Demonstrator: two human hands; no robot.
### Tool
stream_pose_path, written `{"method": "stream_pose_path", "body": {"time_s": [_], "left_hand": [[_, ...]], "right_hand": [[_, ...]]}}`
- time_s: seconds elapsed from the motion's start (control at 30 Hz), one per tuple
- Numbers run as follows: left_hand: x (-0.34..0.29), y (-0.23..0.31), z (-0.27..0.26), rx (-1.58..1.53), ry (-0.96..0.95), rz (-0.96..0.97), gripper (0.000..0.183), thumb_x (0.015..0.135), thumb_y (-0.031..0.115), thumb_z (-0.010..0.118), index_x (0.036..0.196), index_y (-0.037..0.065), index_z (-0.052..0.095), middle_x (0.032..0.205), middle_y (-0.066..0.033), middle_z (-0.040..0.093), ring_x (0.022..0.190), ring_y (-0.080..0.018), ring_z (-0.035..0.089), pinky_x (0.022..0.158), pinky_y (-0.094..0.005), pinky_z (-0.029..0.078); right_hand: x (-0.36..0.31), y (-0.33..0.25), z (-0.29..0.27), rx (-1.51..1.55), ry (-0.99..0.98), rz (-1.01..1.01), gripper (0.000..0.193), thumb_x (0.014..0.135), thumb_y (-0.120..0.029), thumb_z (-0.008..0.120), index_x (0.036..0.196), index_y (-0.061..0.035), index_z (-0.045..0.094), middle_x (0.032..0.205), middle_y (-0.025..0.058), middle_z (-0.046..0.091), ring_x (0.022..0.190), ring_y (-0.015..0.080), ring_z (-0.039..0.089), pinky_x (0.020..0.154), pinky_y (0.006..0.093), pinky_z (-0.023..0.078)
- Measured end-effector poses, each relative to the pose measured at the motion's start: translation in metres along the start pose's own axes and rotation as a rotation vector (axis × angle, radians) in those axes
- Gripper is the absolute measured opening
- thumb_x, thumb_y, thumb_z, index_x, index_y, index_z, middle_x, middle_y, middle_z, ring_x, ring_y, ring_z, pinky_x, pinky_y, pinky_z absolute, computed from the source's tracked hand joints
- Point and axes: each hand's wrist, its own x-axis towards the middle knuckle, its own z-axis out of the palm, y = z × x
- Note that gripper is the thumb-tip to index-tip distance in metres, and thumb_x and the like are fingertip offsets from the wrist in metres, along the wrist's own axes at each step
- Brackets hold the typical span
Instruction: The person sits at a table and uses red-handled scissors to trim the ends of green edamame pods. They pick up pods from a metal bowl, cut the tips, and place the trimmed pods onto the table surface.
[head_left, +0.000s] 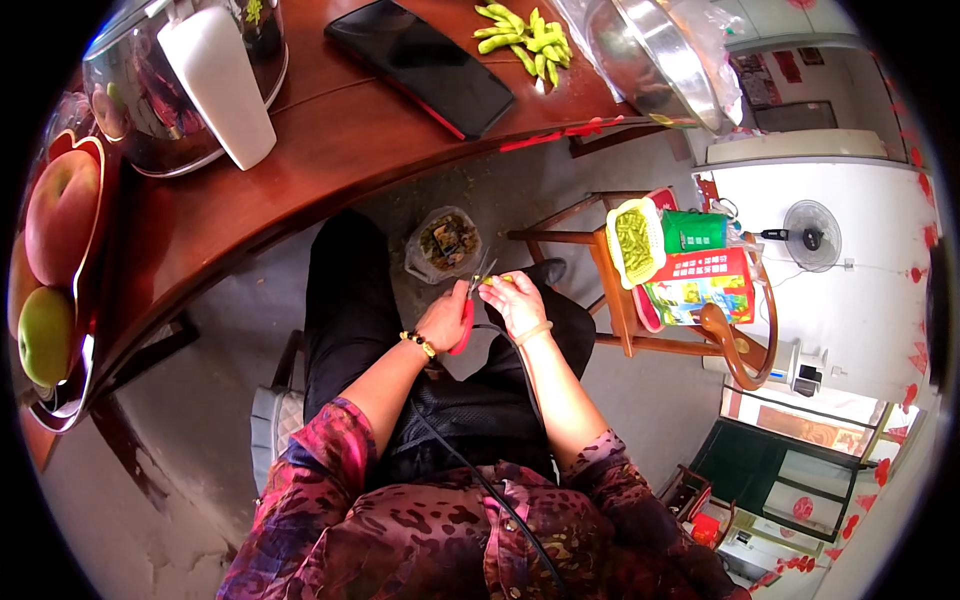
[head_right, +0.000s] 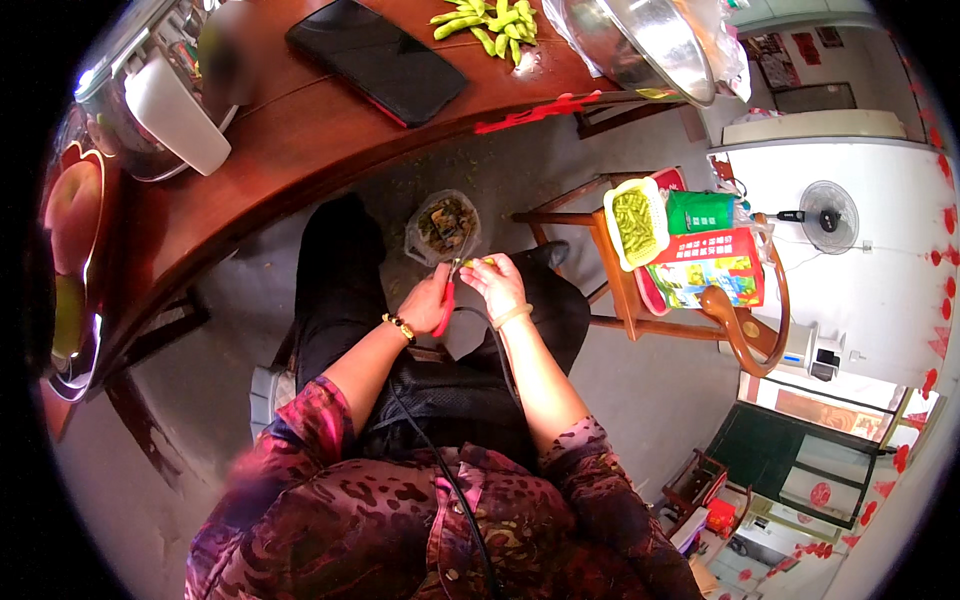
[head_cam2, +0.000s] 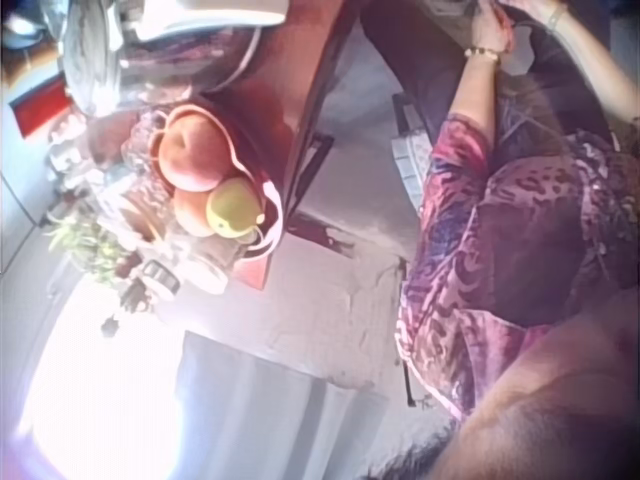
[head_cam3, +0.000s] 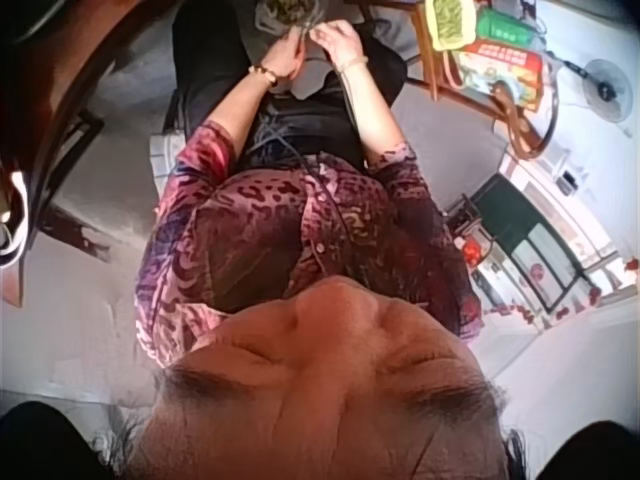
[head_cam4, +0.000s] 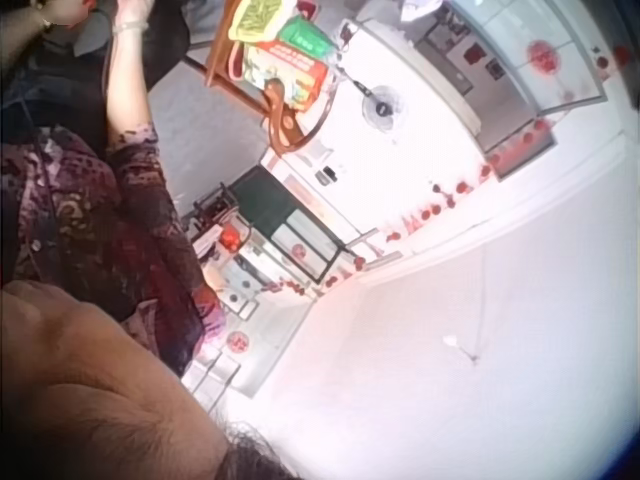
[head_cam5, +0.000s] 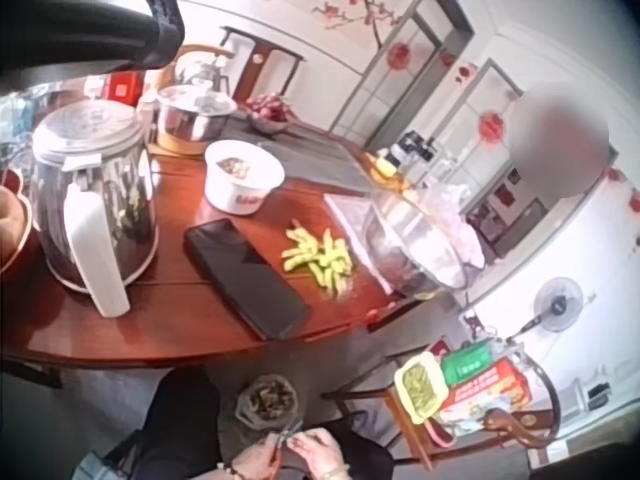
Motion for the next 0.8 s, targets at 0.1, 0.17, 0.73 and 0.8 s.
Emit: {"method": "stream_pose_path", "body": {"time_s": [0.1, 0.17, 0.73, 0.8], "left_hand": [[-0.002, -0.002, -0.001, -0.005, -0.024, 0.013, 0.04, 0.072, 0.01, 0.054, 0.105, 0.001, 0.033, 0.077, -0.0249, 0.055, 0.075, -0.0428, 0.053, 0.065, -0.0475, 0.042], [-0.003, -0.005, 0.0, 0.002, -0.039, 0.005, 0.038, 0.073, 0.01, 0.054, 0.104, 0.001, 0.034, 0.074, -0.0238, 0.056, 0.072, -0.0425, 0.054, 0.063, -0.0479, 0.041], [0.001, 0.006, -0.001, 0.036, 0.018, -0.095, 0.026, 0.075, 0.015, 0.053, 0.096, 0.005, 0.041, 0.069, -0.026, 0.056, 0.069, -0.0437, 0.055, 0.06, -0.0509, 0.043], [0.001, 0.003, 0.002, 0.053, -0.002, -0.107, 0.027, 0.076, 0.016, 0.054, 0.096, 0.005, 0.042, 0.07, -0.0263, 0.057, 0.069, -0.0437, 0.056, 0.061, -0.0508, 0.044]], "right_hand": [[0.001, 0.0, 0.0, -0.055, 0.002, -0.027, 0.003, 0.084, -0.004, 0.053, 0.084, -0.0031, 0.05, 0.084, 0.0097, 0.059, 0.078, 0.0219, 0.06, 0.074, 0.0345, 0.051], [0.002, -0.001, 0.002, -0.094, 0.008, -0.041, 0.004, 0.083, -0.005, 0.054, 0.084, -0.0036, 0.05, 0.082, 0.0087, 0.059, 0.076, 0.0204, 0.06, 0.073, 0.0334, 0.051], [0.034, -0.114, -0.161, 0.82, 0.063, -0.251, 0.018, 0.082, -0.01, 0.054, 0.091, 0.0053, 0.051, 0.096, 0.0216, 0.056, 0.093, 0.0313, 0.056, 0.08, 0.0424, 0.05], [0.02, -0.16, -0.146, 0.887, 0.358, -0.183, 0.025, 0.084, -0.013, 0.053, 0.098, 0.0073, 0.047, 0.105, 0.0247, 0.052, 0.097, 0.0343, 0.053, 0.083, 0.0434, 0.049]]}}
